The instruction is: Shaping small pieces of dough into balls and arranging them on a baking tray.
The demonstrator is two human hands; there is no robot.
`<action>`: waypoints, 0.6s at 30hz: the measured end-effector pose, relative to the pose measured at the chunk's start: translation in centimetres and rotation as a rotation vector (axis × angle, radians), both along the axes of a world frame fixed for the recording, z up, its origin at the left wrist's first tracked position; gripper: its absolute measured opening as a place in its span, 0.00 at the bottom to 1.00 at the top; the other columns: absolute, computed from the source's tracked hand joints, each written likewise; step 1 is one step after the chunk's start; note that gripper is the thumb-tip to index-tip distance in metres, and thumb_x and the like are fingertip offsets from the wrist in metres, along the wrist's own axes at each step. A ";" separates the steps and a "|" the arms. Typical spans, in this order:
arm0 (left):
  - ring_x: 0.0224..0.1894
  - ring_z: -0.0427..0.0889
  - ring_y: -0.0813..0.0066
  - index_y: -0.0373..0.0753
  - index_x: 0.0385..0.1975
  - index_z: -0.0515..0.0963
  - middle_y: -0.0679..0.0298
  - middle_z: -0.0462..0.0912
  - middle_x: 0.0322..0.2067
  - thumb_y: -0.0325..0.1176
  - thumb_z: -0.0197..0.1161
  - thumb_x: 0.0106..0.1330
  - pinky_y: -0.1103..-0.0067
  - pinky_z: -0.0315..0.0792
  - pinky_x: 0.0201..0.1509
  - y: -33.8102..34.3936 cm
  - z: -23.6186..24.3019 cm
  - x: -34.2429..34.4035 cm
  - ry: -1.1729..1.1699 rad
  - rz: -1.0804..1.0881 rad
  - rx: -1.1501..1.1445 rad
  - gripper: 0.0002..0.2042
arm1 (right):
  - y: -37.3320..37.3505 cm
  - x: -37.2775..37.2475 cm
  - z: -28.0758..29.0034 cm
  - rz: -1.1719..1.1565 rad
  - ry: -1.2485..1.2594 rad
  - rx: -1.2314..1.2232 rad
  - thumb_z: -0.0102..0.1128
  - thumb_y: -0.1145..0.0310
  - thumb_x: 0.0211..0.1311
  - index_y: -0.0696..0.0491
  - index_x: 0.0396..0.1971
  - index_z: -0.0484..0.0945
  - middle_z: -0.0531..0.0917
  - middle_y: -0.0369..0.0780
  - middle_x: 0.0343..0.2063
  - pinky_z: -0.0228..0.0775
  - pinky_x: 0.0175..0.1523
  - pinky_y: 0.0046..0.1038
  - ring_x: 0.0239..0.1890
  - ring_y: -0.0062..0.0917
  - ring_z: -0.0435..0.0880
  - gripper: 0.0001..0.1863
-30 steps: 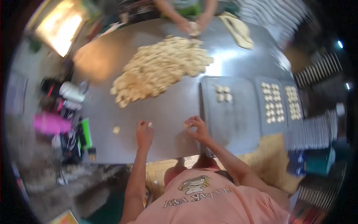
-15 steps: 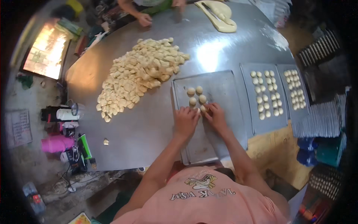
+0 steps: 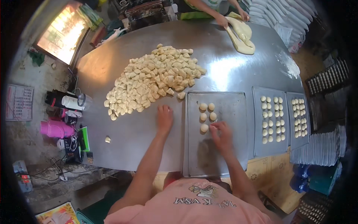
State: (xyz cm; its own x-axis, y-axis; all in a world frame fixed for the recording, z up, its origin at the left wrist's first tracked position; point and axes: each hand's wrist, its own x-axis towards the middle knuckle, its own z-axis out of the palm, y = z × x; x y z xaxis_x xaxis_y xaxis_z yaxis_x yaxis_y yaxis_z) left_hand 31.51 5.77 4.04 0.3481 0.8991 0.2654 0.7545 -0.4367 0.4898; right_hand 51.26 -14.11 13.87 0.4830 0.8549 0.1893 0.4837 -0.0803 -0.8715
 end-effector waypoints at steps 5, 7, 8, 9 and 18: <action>0.36 0.78 0.51 0.37 0.42 0.69 0.53 0.78 0.33 0.35 0.49 0.66 0.65 0.71 0.39 -6.1 0.6 -4.6 0.006 0.123 -0.359 0.10 | 15.6 -3.7 -1.8 0.155 -0.585 -0.030 0.56 0.66 0.54 0.52 0.33 0.79 0.80 0.44 0.38 0.67 0.45 0.37 0.39 0.38 0.76 0.08; 0.30 0.80 0.49 0.39 0.43 0.66 0.54 0.80 0.28 0.40 0.46 0.70 0.61 0.71 0.34 -8.0 0.9 -6.5 -0.017 0.129 -0.370 0.11 | 20.4 -5.6 -5.4 0.167 -0.707 -0.067 0.55 0.68 0.53 0.52 0.31 0.79 0.81 0.46 0.36 0.66 0.46 0.39 0.37 0.40 0.77 0.07; 0.31 0.80 0.49 0.40 0.43 0.66 0.54 0.80 0.29 0.40 0.45 0.70 0.60 0.71 0.34 -8.7 1.0 -8.0 -0.059 0.182 -0.385 0.11 | 21.9 -5.2 -7.3 0.196 -0.742 -0.101 0.55 0.68 0.52 0.52 0.29 0.80 0.81 0.46 0.32 0.67 0.43 0.39 0.34 0.41 0.78 0.07; 0.31 0.80 0.49 0.40 0.43 0.67 0.54 0.80 0.29 0.40 0.44 0.70 0.60 0.71 0.34 -9.2 2.1 -8.9 -0.104 0.219 -0.409 0.11 | 23.0 -3.4 -10.0 0.213 -0.783 -0.149 0.54 0.69 0.50 0.52 0.27 0.80 0.81 0.46 0.29 0.67 0.41 0.39 0.31 0.42 0.78 0.07; 0.37 0.74 0.61 0.43 0.44 0.72 0.61 0.75 0.37 0.26 0.53 0.58 0.70 0.70 0.40 -12.6 -0.8 -26.4 0.148 0.508 0.229 0.13 | 9.4 -16.1 -11.9 0.392 -0.771 -0.063 0.56 0.67 0.55 0.56 0.35 0.72 0.73 0.45 0.30 0.64 0.41 0.37 0.31 0.38 0.71 0.11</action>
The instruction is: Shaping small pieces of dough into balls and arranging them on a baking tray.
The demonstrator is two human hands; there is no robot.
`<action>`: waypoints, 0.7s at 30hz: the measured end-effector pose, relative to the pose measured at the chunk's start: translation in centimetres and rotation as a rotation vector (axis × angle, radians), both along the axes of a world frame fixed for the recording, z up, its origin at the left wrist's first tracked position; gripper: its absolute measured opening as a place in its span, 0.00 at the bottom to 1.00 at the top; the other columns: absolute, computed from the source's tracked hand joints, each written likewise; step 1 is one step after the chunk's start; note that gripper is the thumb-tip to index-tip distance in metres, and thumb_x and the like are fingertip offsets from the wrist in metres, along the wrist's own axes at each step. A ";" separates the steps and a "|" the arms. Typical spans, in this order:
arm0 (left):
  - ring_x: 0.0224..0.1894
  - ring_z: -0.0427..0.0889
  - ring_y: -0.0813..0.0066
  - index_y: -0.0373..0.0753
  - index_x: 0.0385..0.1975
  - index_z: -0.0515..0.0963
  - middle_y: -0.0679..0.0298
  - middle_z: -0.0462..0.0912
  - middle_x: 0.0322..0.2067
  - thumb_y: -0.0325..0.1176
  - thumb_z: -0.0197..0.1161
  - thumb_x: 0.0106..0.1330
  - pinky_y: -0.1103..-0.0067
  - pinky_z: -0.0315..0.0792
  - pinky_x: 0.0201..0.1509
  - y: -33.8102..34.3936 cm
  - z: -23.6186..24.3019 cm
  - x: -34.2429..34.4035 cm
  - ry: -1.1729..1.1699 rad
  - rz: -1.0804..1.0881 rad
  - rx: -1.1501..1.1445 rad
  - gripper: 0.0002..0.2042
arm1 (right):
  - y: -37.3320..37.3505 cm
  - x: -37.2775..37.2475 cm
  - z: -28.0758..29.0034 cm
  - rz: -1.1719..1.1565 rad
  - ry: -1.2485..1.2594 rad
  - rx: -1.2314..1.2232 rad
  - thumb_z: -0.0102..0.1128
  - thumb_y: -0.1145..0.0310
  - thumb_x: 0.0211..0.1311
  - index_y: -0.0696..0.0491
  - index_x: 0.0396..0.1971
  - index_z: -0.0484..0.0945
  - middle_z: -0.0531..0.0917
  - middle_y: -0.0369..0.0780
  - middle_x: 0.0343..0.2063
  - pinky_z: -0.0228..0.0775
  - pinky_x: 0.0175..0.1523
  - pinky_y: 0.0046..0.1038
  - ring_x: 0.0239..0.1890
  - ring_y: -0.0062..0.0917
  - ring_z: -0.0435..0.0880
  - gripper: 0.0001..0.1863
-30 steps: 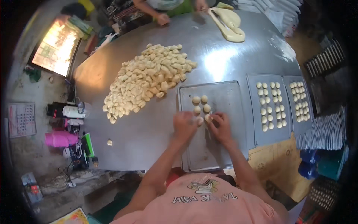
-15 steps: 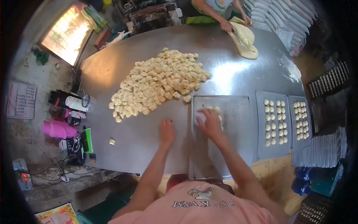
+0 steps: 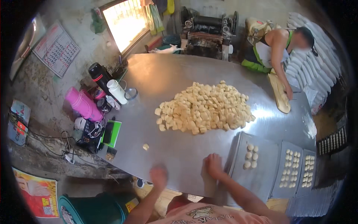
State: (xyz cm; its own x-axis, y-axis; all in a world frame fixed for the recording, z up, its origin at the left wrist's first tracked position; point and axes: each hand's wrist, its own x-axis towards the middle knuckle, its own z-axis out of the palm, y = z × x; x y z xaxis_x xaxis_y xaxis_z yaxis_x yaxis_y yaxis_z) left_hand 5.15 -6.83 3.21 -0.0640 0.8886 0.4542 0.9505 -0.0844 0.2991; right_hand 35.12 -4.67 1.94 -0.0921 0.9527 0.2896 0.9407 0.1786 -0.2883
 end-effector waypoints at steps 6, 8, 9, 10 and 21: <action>0.40 0.73 0.62 0.35 0.38 0.75 0.56 0.76 0.34 0.31 0.52 0.60 0.70 0.68 0.45 11.7 1.9 0.9 -0.394 -0.174 -0.463 0.10 | 4.7 -1.8 6.2 0.008 0.012 0.075 0.50 0.69 0.58 0.57 0.31 0.72 0.73 0.48 0.32 0.61 0.45 0.38 0.35 0.40 0.70 0.07; 0.38 0.74 0.65 0.38 0.37 0.77 0.58 0.78 0.33 0.31 0.48 0.65 0.73 0.69 0.46 9.8 -1.4 -2.9 0.045 -0.173 -0.302 0.09 | 2.9 -1.3 3.8 -0.078 0.139 0.013 0.51 0.68 0.57 0.56 0.31 0.71 0.72 0.46 0.34 0.60 0.44 0.37 0.35 0.40 0.68 0.07; 0.38 0.74 0.65 0.38 0.37 0.77 0.58 0.78 0.33 0.31 0.48 0.65 0.73 0.69 0.46 8.4 -2.3 -2.9 0.047 -0.181 -0.293 0.09 | 1.4 -1.3 2.5 -0.106 0.077 0.030 0.51 0.68 0.57 0.55 0.30 0.71 0.72 0.45 0.32 0.61 0.43 0.36 0.36 0.39 0.69 0.06; 0.37 0.74 0.65 0.39 0.35 0.77 0.58 0.78 0.32 0.32 0.49 0.64 0.73 0.69 0.44 6.6 -3.2 -2.7 0.063 -0.217 -0.298 0.09 | -1.0 -1.5 1.4 -0.076 -0.014 -0.054 0.52 0.67 0.56 0.55 0.29 0.72 0.72 0.44 0.31 0.62 0.43 0.36 0.35 0.38 0.70 0.06; 0.38 0.72 0.67 0.43 0.34 0.74 0.60 0.78 0.38 0.36 0.45 0.67 0.74 0.65 0.46 12.4 -3.4 -3.0 0.119 -0.350 -0.301 0.10 | 5.5 -4.0 4.3 0.090 -0.034 0.037 0.53 0.68 0.53 0.54 0.26 0.73 0.74 0.43 0.30 0.61 0.43 0.37 0.33 0.39 0.70 0.06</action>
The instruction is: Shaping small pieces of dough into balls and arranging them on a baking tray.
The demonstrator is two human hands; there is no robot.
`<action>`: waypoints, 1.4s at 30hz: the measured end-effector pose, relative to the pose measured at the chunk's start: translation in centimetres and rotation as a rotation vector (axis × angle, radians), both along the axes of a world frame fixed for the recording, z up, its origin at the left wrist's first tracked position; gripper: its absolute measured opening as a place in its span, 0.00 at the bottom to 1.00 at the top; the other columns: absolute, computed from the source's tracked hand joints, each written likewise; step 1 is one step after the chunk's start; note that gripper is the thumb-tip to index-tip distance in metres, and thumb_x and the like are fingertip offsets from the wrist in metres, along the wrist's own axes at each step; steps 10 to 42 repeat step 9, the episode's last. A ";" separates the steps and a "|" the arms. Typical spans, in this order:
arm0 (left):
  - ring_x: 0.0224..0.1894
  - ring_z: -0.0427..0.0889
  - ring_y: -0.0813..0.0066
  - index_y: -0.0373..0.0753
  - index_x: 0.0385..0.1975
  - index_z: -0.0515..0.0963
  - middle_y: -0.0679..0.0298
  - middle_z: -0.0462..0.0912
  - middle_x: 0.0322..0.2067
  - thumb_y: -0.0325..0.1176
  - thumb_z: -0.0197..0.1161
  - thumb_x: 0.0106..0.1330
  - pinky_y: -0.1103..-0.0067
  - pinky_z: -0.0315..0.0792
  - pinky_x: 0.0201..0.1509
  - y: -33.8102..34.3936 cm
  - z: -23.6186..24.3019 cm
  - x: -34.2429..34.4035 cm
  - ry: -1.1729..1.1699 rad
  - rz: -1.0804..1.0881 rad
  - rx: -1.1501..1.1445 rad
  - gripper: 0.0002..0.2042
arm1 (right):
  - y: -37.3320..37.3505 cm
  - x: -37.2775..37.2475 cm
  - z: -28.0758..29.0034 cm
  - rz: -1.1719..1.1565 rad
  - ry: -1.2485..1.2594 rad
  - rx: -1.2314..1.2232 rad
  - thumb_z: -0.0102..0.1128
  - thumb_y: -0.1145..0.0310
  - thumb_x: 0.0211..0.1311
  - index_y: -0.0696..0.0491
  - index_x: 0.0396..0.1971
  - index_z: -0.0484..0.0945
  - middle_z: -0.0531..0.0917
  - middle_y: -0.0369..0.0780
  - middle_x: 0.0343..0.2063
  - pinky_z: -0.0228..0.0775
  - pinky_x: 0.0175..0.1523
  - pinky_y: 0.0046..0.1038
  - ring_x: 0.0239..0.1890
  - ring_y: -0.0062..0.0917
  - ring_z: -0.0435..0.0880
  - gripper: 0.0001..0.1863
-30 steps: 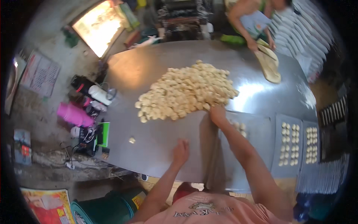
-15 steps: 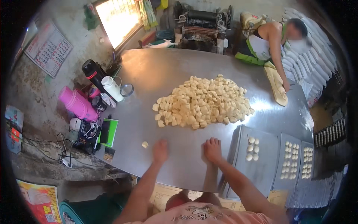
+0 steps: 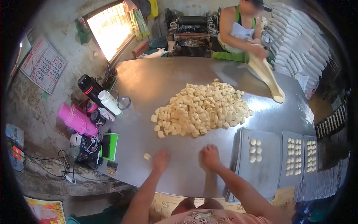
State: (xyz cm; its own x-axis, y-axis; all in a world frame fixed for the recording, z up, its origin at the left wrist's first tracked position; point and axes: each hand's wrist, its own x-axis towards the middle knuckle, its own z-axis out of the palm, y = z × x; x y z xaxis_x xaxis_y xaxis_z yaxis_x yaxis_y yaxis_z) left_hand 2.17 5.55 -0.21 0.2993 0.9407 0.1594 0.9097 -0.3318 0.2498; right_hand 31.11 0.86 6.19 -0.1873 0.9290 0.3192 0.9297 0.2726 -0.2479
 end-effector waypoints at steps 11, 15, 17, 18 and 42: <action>0.49 0.69 0.67 0.45 0.44 0.71 0.61 0.74 0.43 0.41 0.45 0.70 0.65 0.59 0.60 -4.9 1.9 4.7 0.017 0.037 -0.298 0.11 | -4.0 -4.3 -3.2 0.107 0.120 -0.099 0.54 0.69 0.50 0.55 0.36 0.71 0.72 0.44 0.34 0.61 0.48 0.39 0.38 0.35 0.71 0.12; 0.49 0.69 0.67 0.45 0.44 0.71 0.61 0.74 0.43 0.41 0.45 0.70 0.65 0.59 0.60 -4.9 1.9 4.7 0.017 0.037 -0.298 0.11 | -4.0 -4.3 -3.2 0.107 0.120 -0.099 0.54 0.69 0.50 0.55 0.36 0.71 0.72 0.44 0.34 0.61 0.48 0.39 0.38 0.35 0.71 0.12; 0.49 0.69 0.67 0.45 0.44 0.71 0.61 0.74 0.43 0.41 0.45 0.70 0.65 0.59 0.60 -4.9 1.9 4.7 0.017 0.037 -0.298 0.11 | -4.0 -4.3 -3.2 0.107 0.120 -0.099 0.54 0.69 0.50 0.55 0.36 0.71 0.72 0.44 0.34 0.61 0.48 0.39 0.38 0.35 0.71 0.12; 0.49 0.69 0.67 0.45 0.44 0.71 0.61 0.74 0.43 0.41 0.45 0.70 0.65 0.59 0.60 -4.9 1.9 4.7 0.017 0.037 -0.298 0.11 | -4.0 -4.3 -3.2 0.107 0.120 -0.099 0.54 0.69 0.50 0.55 0.36 0.71 0.72 0.44 0.34 0.61 0.48 0.39 0.38 0.35 0.71 0.12; 0.49 0.69 0.67 0.45 0.44 0.71 0.61 0.74 0.43 0.41 0.45 0.70 0.65 0.59 0.60 -4.9 1.9 4.7 0.017 0.037 -0.298 0.11 | -4.0 -4.3 -3.2 0.107 0.120 -0.099 0.54 0.69 0.50 0.55 0.36 0.71 0.72 0.44 0.34 0.61 0.48 0.39 0.38 0.35 0.71 0.12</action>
